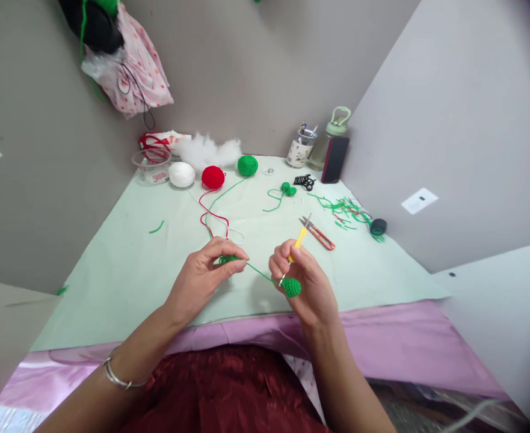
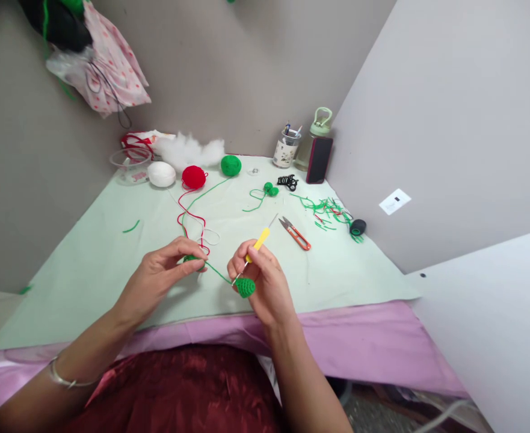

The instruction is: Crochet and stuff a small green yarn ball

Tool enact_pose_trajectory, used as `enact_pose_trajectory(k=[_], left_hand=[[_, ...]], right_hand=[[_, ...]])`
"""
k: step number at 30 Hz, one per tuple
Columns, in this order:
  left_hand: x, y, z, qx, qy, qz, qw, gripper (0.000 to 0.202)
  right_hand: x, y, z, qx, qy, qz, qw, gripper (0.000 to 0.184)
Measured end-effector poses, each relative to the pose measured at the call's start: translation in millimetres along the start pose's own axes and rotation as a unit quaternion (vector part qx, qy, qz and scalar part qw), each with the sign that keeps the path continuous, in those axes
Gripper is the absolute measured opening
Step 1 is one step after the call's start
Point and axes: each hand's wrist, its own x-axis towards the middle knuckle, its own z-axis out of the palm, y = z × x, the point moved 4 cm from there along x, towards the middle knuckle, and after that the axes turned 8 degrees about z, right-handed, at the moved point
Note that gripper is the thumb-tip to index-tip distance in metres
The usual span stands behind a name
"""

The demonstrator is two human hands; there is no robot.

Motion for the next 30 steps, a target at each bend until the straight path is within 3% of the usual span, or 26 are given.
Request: enact_pose_trajectory(k=[3, 8, 15, 20, 26, 30], left_hand=[[-0.3, -1.8, -1.2, 0.037, 0.012, -0.01, 0.999, 0.01], [-2.0, -4.0, -0.7, -0.028, 0.047, -0.043, 0.998, 0.022], [-1.8, 2.5, 4.5, 0.003, 0.033, -0.006, 0.999, 0.015], [-1.7, 1.7, 2.6, 0.003, 0.049, 0.015, 0.999, 0.014], [4.7, -0.7, -23.4, 0.008, 0.133, 0.035, 0.99, 0.018], [7.2, -4.6, -57.3, 0.004, 0.244, 0.067, 0.967, 0.015]], right_hand=[[2.2, 2.6, -0.2, 0.002, 0.001, 0.012, 1.0, 0.021], [2.5, 6.2, -0.6, -0.034, -0.003, 0.023, 0.999, 0.023], [0.5, 12.4, 0.6, -0.176, 0.015, 0.003, 0.984, 0.03], [-1.2, 21.3, 1.2, -0.264, -0.007, 0.056, 0.963, 0.03], [1.1, 17.1, -8.7, -0.188, -0.002, 0.05, 0.981, 0.029], [0.5, 9.7, -11.4, -0.153, -0.012, 0.044, 0.987, 0.029]])
